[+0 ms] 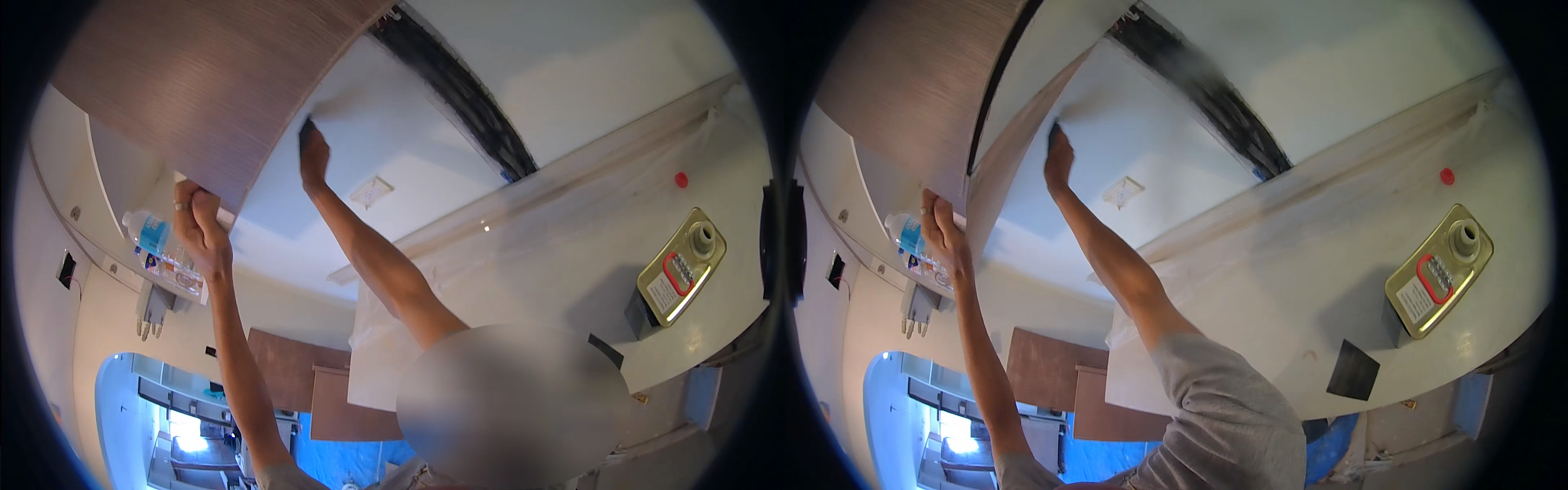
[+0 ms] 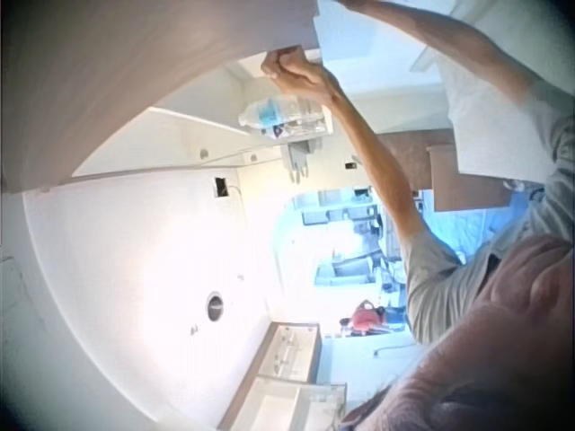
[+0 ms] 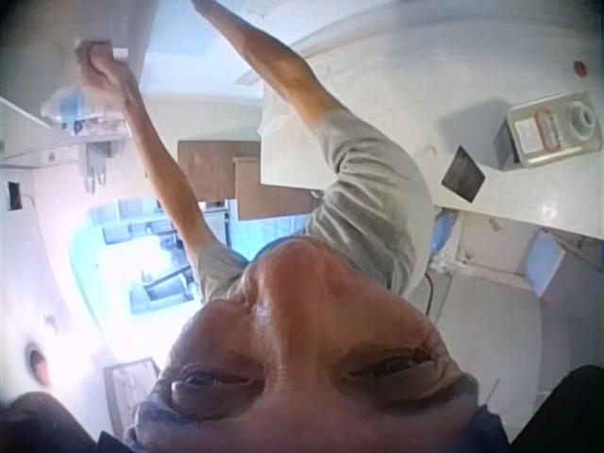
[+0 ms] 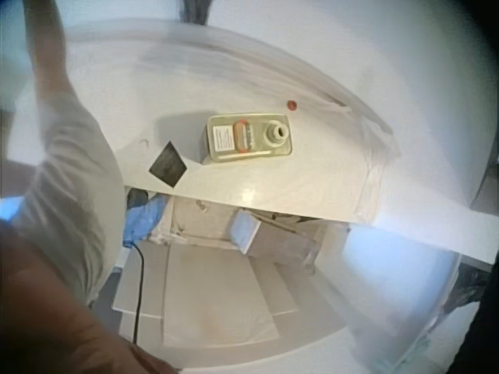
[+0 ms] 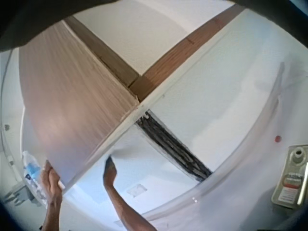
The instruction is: The person applies a liquid finish to a white cabinet surface using a small pad. They pour liquid from a metal can onto the pad and rub it onto the cabinet's top and side edges in repeated strokes.
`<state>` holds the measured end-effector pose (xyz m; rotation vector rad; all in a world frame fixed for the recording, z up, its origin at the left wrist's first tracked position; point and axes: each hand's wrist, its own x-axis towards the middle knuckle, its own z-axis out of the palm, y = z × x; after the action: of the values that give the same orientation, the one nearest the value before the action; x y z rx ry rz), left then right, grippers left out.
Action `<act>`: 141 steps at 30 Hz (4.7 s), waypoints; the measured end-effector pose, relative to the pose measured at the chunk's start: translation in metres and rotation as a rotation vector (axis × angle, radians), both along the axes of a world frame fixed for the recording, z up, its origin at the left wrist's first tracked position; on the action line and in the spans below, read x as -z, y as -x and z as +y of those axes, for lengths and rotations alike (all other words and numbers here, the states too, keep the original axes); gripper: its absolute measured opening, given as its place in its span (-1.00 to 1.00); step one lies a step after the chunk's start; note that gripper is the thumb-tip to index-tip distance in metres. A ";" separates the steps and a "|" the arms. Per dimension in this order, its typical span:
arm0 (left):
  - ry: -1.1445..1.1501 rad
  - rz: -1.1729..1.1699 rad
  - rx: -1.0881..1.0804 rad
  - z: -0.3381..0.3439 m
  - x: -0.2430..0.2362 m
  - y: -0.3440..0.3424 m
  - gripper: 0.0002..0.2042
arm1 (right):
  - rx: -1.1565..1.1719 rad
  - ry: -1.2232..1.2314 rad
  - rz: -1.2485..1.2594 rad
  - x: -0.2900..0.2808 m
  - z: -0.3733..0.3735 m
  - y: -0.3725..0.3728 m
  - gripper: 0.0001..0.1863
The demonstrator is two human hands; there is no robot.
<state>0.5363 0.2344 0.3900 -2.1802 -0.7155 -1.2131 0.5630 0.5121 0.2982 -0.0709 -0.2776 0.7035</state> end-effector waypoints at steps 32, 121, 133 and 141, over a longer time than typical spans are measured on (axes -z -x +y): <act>-0.010 0.027 -0.036 -0.008 0.001 -0.001 -0.78 | -0.267 -0.145 -0.167 0.019 -0.197 0.100 -0.36; -0.428 -0.191 0.020 0.029 -0.011 0.107 -0.77 | 0.001 -0.253 0.110 -0.002 -0.073 -0.110 -0.33; -0.349 -0.179 0.080 0.027 -0.014 0.100 -0.78 | 0.267 -0.248 0.165 -0.010 0.004 -0.074 -0.49; -0.306 -0.213 0.073 0.025 -0.013 0.096 -0.75 | -0.078 -0.156 0.138 -0.009 -0.061 0.028 -0.55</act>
<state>0.4408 0.2598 0.4035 -1.8589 -0.4981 -1.5016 0.5349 0.4512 0.3074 0.1374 -0.2026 0.7580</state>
